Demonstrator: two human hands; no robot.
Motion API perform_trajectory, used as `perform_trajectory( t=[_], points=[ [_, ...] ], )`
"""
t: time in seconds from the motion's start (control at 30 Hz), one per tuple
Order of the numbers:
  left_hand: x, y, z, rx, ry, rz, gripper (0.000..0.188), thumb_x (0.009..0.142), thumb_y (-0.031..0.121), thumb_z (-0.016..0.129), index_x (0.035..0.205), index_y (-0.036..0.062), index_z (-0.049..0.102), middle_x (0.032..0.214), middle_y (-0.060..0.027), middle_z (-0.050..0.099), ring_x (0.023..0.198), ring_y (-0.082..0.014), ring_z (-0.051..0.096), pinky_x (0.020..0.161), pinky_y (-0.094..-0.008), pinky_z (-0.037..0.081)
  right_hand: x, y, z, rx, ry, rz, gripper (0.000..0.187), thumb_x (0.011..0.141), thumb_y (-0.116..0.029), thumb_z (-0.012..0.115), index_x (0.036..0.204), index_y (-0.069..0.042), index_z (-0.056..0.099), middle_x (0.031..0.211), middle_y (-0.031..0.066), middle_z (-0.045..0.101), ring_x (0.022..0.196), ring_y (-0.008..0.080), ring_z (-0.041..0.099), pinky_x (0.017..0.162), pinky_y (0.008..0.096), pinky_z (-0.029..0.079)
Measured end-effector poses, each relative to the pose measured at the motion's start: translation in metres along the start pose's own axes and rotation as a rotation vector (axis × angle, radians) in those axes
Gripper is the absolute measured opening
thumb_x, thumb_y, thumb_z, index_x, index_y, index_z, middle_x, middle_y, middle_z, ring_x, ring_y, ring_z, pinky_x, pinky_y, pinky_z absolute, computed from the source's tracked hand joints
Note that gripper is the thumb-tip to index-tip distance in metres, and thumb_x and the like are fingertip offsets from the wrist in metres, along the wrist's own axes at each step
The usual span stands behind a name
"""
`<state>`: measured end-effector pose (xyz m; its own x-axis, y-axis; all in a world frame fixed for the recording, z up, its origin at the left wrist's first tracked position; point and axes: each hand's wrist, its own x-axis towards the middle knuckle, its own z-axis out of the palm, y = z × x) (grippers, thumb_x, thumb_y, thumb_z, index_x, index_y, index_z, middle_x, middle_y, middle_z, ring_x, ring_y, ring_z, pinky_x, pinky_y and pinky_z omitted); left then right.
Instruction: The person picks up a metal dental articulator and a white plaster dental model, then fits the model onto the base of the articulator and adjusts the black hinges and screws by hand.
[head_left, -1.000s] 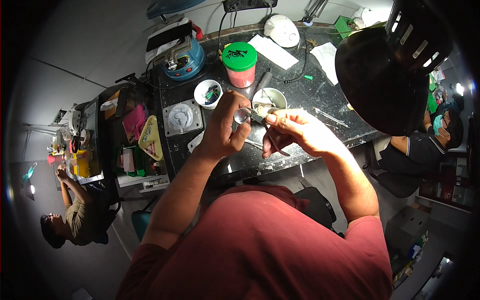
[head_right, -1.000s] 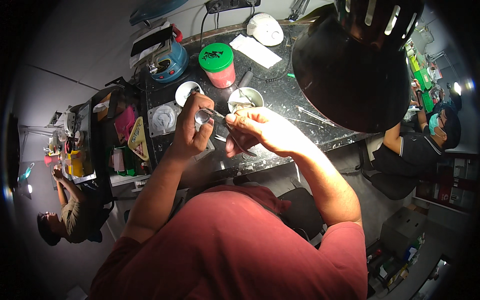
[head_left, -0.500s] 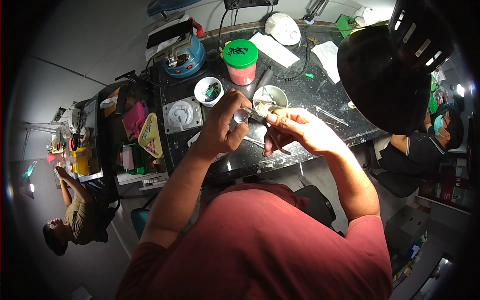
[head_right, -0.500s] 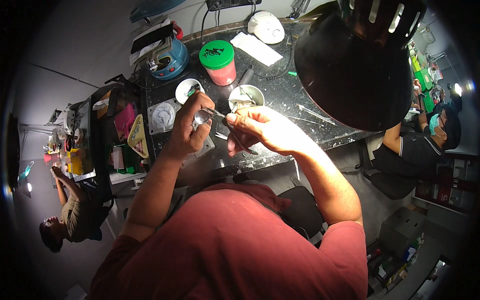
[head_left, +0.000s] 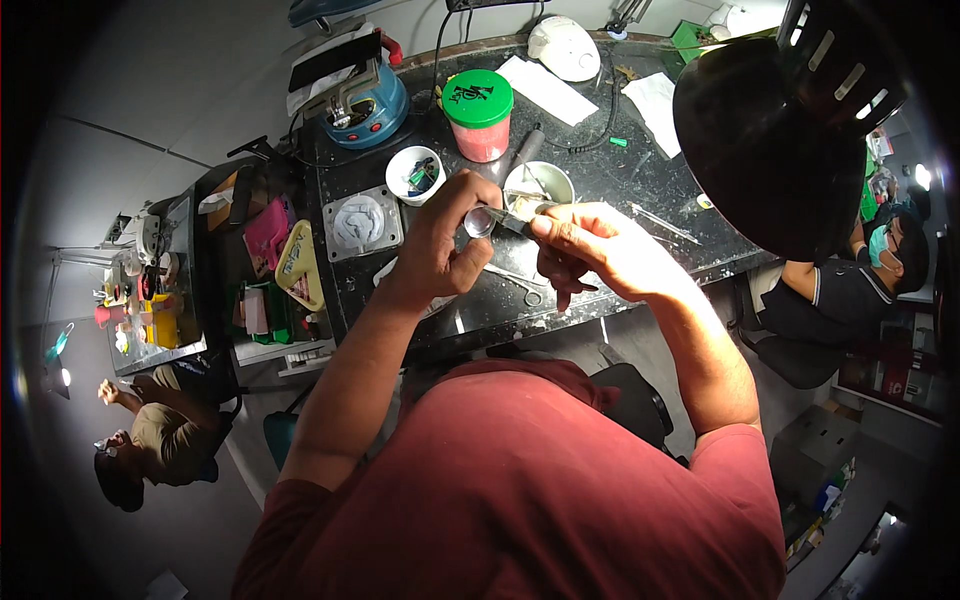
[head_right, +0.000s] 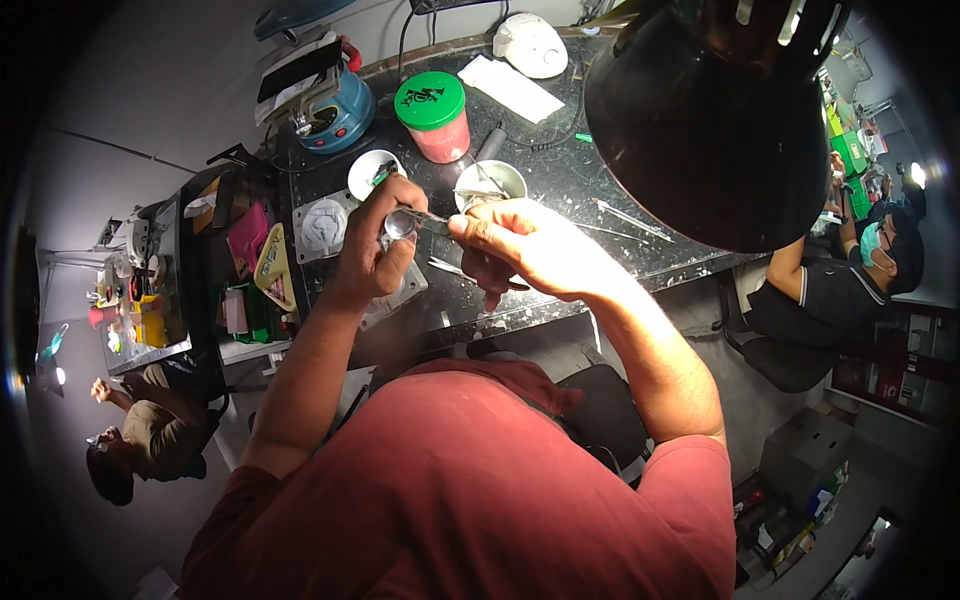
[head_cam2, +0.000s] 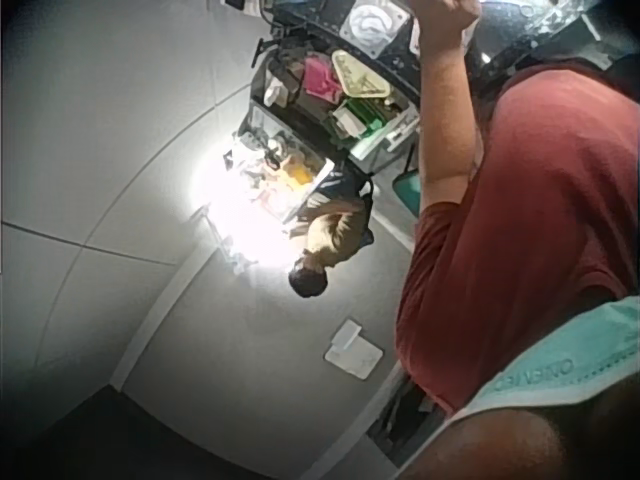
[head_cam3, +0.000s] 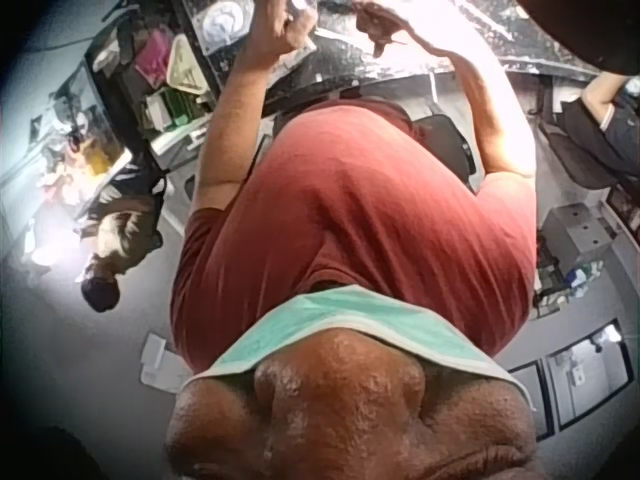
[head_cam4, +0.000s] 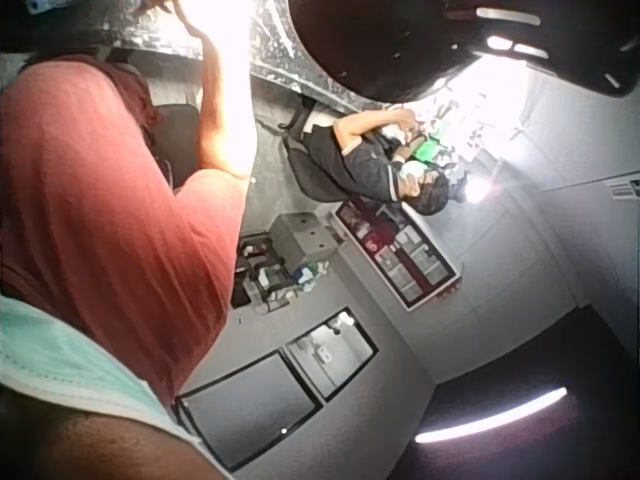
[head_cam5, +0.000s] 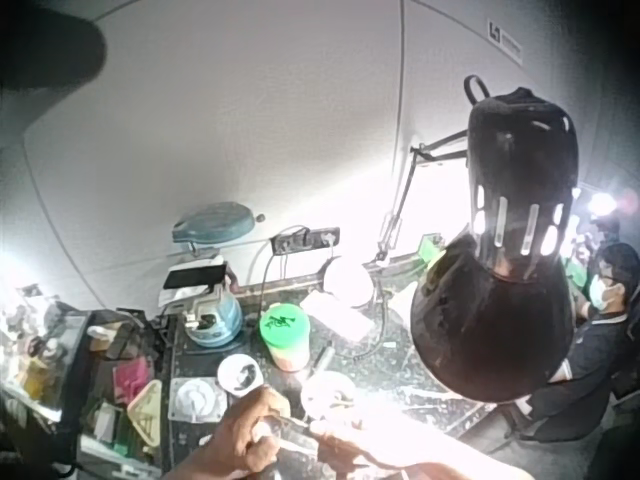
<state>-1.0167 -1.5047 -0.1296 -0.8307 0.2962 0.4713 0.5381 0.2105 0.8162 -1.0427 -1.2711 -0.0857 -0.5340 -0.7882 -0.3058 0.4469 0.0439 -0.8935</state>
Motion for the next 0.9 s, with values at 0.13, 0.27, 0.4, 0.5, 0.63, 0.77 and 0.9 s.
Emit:
perform_trajectory(
  t=[0.13, 0.27, 0.4, 0.5, 0.63, 0.77, 0.9],
  points=[
    [-0.001, -0.003, 0.017, 0.123, 0.209, 0.115, 0.028, 0.086, 0.017, 0.058, 0.106, -0.0005, 0.050, 0.095, -0.0143, 0.053, 0.087, -0.0289, 0.054, 0.081, -0.0382, 0.046, 0.001, 0.002, 0.006, 0.038, 0.071, 0.001, 0.039, 0.100, -0.042, 0.054, 0.081, -0.008, 0.056, 0.068, 0.0044, 0.060, 0.063, 0.0142, 0.063, 0.066, 0.0325, 0.056],
    [-0.005, -0.007, 0.021, 0.185, 0.179, 0.121, 0.025, 0.091, 0.012, 0.055, 0.111, -0.0010, 0.047, 0.099, -0.0156, 0.052, 0.088, -0.0295, 0.053, 0.083, -0.0389, 0.045, -0.001, 0.000, 0.005, -0.040, 0.097, 0.033, 0.039, 0.100, -0.045, 0.053, 0.090, -0.008, 0.058, 0.081, 0.0124, 0.069, 0.072, 0.0189, 0.068, 0.072, 0.0340, 0.056],
    [-0.006, -0.011, 0.023, 0.166, 0.188, 0.098, 0.025, 0.090, 0.010, 0.056, 0.110, -0.0009, 0.046, 0.099, -0.0157, 0.051, 0.089, -0.0292, 0.052, 0.083, -0.0381, 0.044, 0.000, 0.008, 0.002, 0.012, 0.069, 0.018, 0.041, 0.099, -0.047, 0.053, 0.092, -0.007, 0.059, 0.087, 0.0159, 0.072, 0.078, 0.0221, 0.071, 0.075, 0.0334, 0.055],
    [-0.007, -0.010, 0.023, 0.167, 0.185, 0.092, 0.024, 0.090, 0.009, 0.056, 0.110, -0.0008, 0.046, 0.099, -0.0158, 0.051, 0.090, -0.0290, 0.051, 0.084, -0.0379, 0.043, 0.000, 0.007, 0.002, 0.005, 0.077, 0.028, 0.041, 0.099, -0.047, 0.054, 0.092, -0.006, 0.059, 0.085, 0.0154, 0.072, 0.078, 0.0216, 0.071, 0.075, 0.0328, 0.055],
    [-0.005, -0.006, 0.022, 0.225, 0.181, 0.112, 0.025, 0.088, 0.008, 0.056, 0.109, -0.0009, 0.047, 0.099, -0.0158, 0.051, 0.090, -0.0296, 0.051, 0.084, -0.0389, 0.043, 0.000, 0.005, 0.003, 0.003, 0.091, 0.018, 0.042, 0.100, -0.044, 0.053, 0.089, -0.004, 0.062, 0.082, 0.0125, 0.071, 0.073, 0.0191, 0.070, 0.069, 0.0299, 0.054],
    [-0.005, -0.006, 0.020, 0.239, 0.134, 0.106, 0.025, 0.085, 0.006, 0.057, 0.107, -0.0010, 0.048, 0.098, -0.0160, 0.051, 0.090, -0.0307, 0.051, 0.083, -0.0394, 0.043, -0.001, 0.003, 0.001, -0.007, 0.097, 0.007, 0.040, 0.101, -0.040, 0.053, 0.086, -0.004, 0.059, 0.077, 0.0104, 0.068, 0.069, 0.0172, 0.068, 0.060, 0.0272, 0.052],
    [-0.006, -0.006, 0.020, 0.198, 0.119, 0.075, 0.025, 0.081, 0.005, 0.057, 0.104, -0.0006, 0.049, 0.096, -0.0161, 0.051, 0.088, -0.0313, 0.051, 0.081, -0.0393, 0.043, 0.001, 0.008, -0.002, -0.007, 0.115, 0.004, 0.040, 0.100, -0.041, 0.055, 0.083, -0.005, 0.059, 0.073, 0.0089, 0.066, 0.060, 0.0133, 0.062, 0.054, 0.0270, 0.050]
  ],
)
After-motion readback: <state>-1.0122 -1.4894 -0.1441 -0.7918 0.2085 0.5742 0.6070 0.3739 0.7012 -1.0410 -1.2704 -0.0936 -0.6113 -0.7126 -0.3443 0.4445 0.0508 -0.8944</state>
